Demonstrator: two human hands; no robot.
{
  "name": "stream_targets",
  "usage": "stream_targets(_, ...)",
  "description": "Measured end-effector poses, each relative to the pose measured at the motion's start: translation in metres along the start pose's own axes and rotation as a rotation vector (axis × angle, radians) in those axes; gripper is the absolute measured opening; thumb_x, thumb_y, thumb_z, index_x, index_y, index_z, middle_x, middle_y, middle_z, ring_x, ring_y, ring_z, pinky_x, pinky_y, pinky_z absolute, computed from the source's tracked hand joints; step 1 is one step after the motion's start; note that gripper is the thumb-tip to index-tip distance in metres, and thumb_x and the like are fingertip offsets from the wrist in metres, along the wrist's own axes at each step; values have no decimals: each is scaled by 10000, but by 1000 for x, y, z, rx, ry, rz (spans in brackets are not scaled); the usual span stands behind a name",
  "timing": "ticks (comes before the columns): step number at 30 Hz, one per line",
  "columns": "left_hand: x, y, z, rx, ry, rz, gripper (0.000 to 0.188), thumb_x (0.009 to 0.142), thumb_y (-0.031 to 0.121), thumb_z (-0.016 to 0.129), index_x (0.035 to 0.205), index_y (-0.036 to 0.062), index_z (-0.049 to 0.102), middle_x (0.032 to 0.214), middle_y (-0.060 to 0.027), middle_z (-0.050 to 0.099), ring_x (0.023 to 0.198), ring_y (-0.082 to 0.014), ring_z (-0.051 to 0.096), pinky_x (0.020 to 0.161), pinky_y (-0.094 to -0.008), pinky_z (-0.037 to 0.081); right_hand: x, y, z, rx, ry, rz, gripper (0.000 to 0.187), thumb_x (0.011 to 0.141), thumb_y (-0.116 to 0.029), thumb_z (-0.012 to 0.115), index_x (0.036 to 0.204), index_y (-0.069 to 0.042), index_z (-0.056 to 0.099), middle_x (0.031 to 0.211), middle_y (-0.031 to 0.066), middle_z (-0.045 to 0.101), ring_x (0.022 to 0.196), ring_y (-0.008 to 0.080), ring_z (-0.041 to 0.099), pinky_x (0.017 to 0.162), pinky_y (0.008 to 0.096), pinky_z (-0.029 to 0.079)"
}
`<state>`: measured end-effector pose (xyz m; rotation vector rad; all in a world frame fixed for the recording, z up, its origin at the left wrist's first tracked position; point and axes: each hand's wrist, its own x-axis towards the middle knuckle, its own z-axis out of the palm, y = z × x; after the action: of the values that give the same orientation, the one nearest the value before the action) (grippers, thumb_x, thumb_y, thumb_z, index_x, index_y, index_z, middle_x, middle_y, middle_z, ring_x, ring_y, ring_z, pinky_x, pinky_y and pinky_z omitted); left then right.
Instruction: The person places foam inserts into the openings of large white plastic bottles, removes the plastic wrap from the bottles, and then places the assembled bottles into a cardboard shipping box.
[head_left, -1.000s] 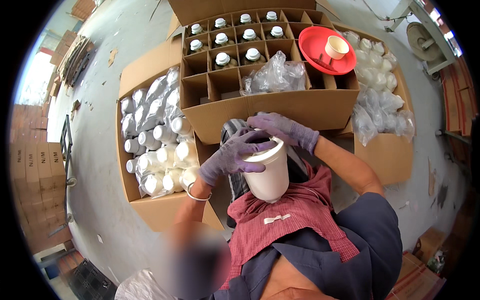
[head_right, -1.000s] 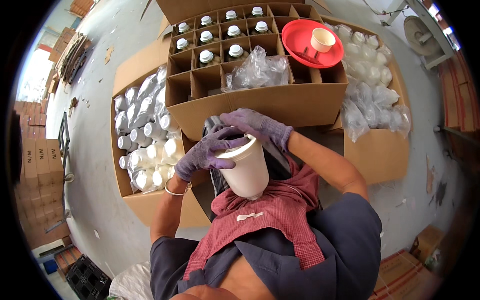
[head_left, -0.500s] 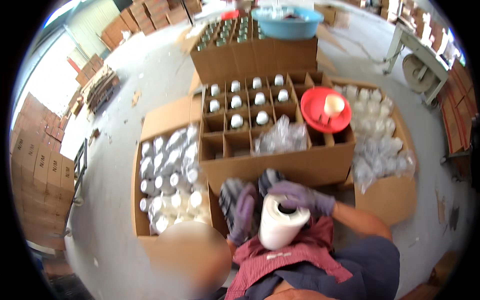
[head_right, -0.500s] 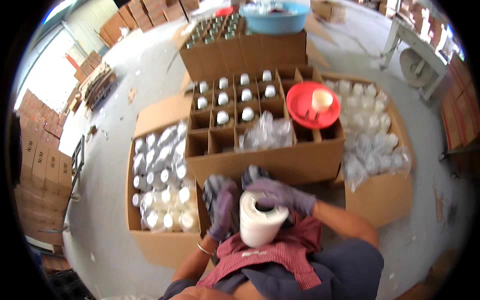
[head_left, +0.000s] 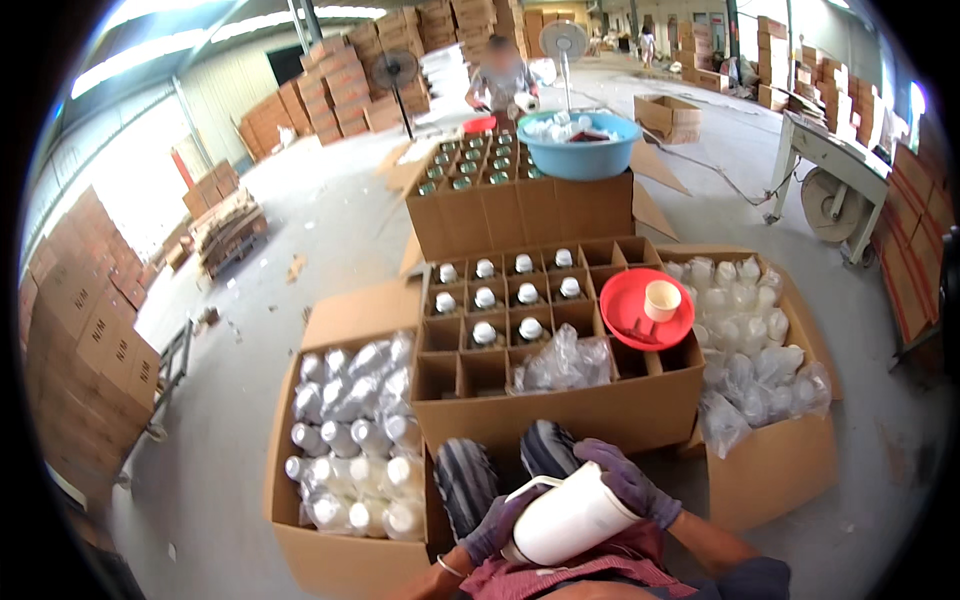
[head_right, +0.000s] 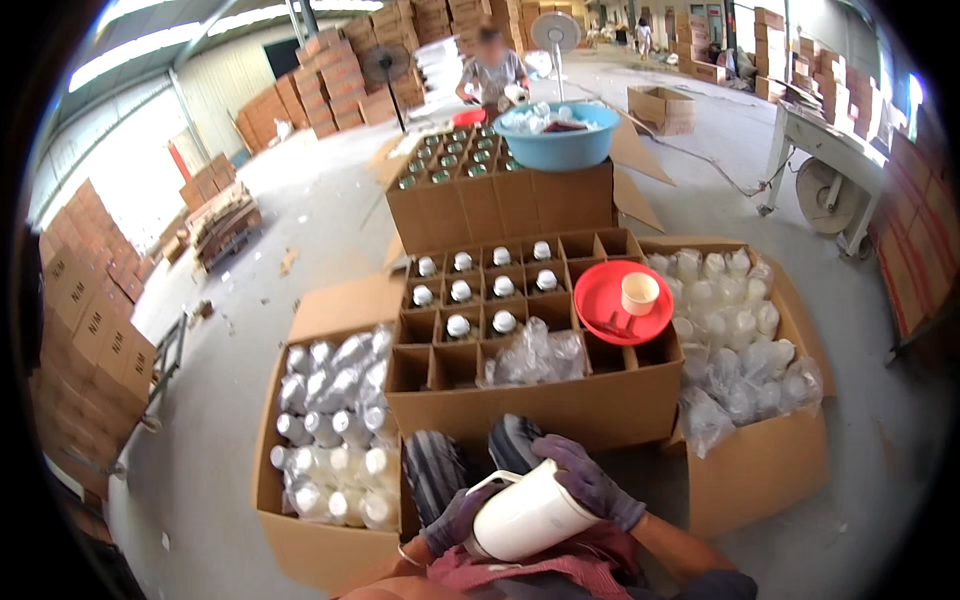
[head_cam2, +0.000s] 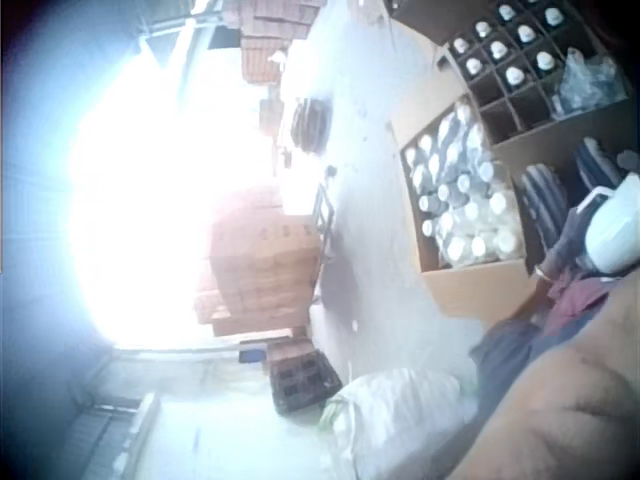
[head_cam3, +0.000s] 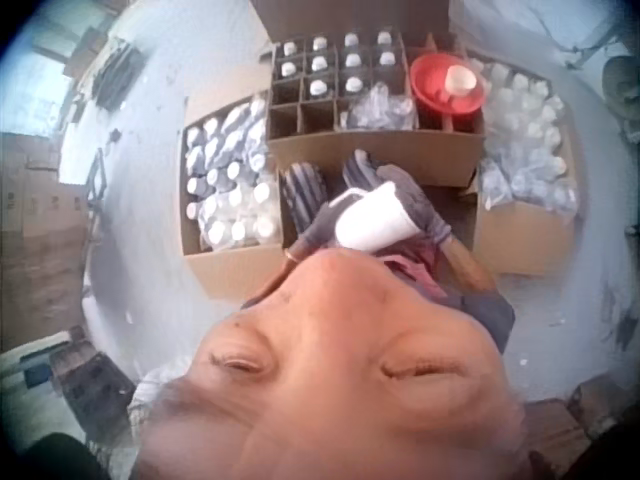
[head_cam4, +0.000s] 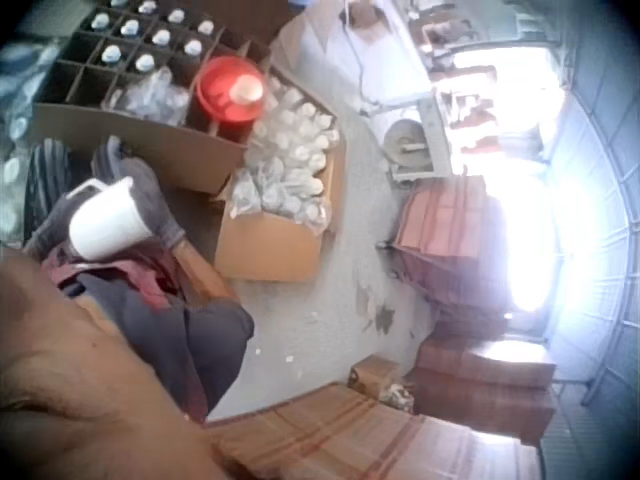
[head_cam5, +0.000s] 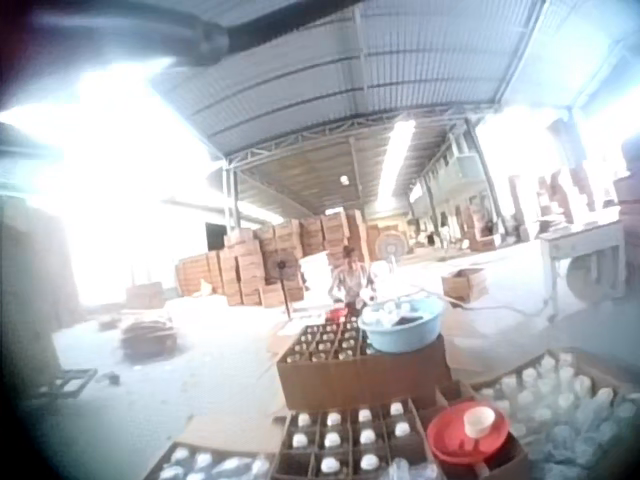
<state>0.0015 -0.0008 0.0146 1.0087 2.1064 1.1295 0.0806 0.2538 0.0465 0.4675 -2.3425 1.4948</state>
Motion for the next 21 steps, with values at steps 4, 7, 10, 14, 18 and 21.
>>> stream_targets(4, 28, 27, -30, -257, 317, 267, 346, 889, 78, 589, 1224, -2, 618, 1249, -106, 625, 1148, -195, 578, 1007, -321, 437, 21, 37, -13, 766, 222, 727, 442, 862, -214, 626, 1243, -8, 541, 1216, 195, 553, 1181, 343, 508, 1055, 406, 373)
stream_targets(7, 11, 11, -56, -601, 408, -76, 319, 936, 141, 521, 1184, -26, 631, 1120, -94, 672, 1028, -173, 619, 929, -316, 481, 112, -84, -47, -456, 175, -187, 466, 810, -208, 660, 1233, -43, 552, 1239, 175, 542, 1185, 352, 492, 1061, 470, 341)
stream_targets(10, -21, 25, -74, -290, 481, -61, 326, 1008, 217, 430, 1155, -1, 622, 1049, -99, 668, 974, -187, 637, 839, -317, 520, 147, -221, -65, -507, 14, -591, 381, 850, -220, 629, 1197, -66, 592, 1148, 148, 598, 1092, 314, 574, 969, 524, 419)
stream_targets(14, -22, 36, -75, -345, 446, -89, 317, 996, 217, 445, 1137, 1, 628, 1051, -106, 670, 982, -205, 638, 850, -333, 514, 154, -267, -64, -598, -167, -753, 438, 819, -282, 646, 1206, -85, 585, 1196, 142, 569, 1135, 329, 534, 986, 552, 389)
stream_targets(18, -34, 24, -69, -525, 438, -142, 308, 984, 217, 459, 1119, 3, 635, 1054, -114, 672, 990, -223, 639, 862, -349, 509, 164, -269, -42, -532, -281, -895, 497, 789, -344, 664, 1215, -103, 578, 1243, 136, 541, 1177, 345, 494, 1002, 579, 360)
stream_targets(21, -33, 20, -64, -609, 401, -162, 301, 976, 217, 470, 1105, 4, 639, 1056, -119, 674, 995, -237, 640, 870, -361, 504, 171, -267, -36, -496, -330, -977, 542, 766, -390, 677, 1222, -116, 573, 1279, 131, 520, 1210, 356, 464, 1014, 599, 337)
